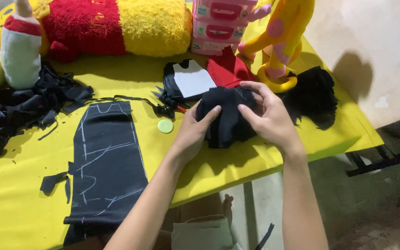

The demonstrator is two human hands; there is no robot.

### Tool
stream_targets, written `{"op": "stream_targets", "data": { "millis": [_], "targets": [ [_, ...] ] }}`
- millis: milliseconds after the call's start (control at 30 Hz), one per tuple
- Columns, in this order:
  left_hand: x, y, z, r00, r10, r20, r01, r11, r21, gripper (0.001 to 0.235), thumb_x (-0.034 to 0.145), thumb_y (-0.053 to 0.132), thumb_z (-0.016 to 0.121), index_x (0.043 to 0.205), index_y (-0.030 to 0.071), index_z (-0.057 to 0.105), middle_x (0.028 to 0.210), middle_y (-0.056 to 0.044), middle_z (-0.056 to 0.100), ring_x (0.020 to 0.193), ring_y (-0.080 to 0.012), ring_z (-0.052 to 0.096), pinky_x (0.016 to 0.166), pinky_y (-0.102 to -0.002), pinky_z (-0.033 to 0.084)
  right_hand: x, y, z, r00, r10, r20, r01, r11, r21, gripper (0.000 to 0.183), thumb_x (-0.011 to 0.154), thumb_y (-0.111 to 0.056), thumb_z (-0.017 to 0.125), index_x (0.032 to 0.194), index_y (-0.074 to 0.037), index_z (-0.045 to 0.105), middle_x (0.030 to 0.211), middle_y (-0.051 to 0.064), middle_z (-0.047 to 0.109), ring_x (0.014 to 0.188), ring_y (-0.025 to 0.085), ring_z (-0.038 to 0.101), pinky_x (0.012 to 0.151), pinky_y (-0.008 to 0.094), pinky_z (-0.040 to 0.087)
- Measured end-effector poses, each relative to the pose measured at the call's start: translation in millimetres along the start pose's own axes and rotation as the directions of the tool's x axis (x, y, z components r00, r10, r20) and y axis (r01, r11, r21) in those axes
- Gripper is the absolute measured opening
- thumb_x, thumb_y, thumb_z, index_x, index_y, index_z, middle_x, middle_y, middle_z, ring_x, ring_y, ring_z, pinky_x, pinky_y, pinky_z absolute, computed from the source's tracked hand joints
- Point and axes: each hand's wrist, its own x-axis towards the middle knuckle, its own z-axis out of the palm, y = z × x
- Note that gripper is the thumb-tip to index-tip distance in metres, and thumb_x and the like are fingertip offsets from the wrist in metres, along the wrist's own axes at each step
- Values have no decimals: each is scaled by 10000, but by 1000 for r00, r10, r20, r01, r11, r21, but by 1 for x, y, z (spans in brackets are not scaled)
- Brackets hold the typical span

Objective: The person places a white paper pattern on a piece of black fabric and traces its outline with chalk. They then use scissors to cut the fabric along the marked lines, creating a shaped piece. Finally, the person folds the cut fabric piece.

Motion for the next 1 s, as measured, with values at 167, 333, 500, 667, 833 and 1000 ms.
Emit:
{"op": "stream_targets", "data": {
  "millis": [167,333,500,667,833,1000],
  "targets": [
    [-17,6,3,912,397,105,-410,896,169,301,902,107,785,1199,109,730,1005,-71,744,976,-140,652,888,-390,585,-17,2,8,964,-199,-177,204,979,9,540,892,90,722,1402,-12,580,1208,175,680,1125,259,692,921,402,599],
    [-7,-8,-10,822,520,231,-566,791,233,420,829,-18,821,1188,183,732,967,-57,754,932,-212,746,905,-375,585,-37,14,14,900,-305,-312,305,951,-51,601,865,116,751,1420,20,543,1090,202,702,1054,298,714,934,400,599],
    [-9,-1,-11,878,390,277,-476,770,424,233,898,129,782,1126,133,736,882,-90,761,833,-228,756,730,-383,600,-43,32,28,921,-252,-297,214,965,-153,530,882,45,762,1378,-32,592,1181,208,700,1098,366,728,967,425,578],
    [-5,-5,-14,909,337,246,-414,802,432,149,971,157,710,1109,102,732,852,-114,747,764,-251,753,667,-389,638,-39,22,25,911,-278,-303,223,953,-205,450,932,43,729,1358,-15,597,1068,222,717,985,376,756,826,427,627],
    [-5,-1,-14,909,355,217,-416,790,450,153,985,118,669,1118,66,724,834,-135,742,766,-297,762,643,-417,639,-39,19,30,929,-229,-289,184,967,-175,431,953,-4,726,1360,-33,590,1056,250,720,956,411,759,794,449,638],
    [-4,-6,-16,906,370,207,-424,780,461,156,1000,167,668,1120,88,729,854,-129,745,809,-271,753,657,-392,646,-45,32,43,894,-263,-362,207,960,-188,385,927,17,741,1295,-28,637,1043,210,728,955,377,758,781,416,642]
  ]
}}
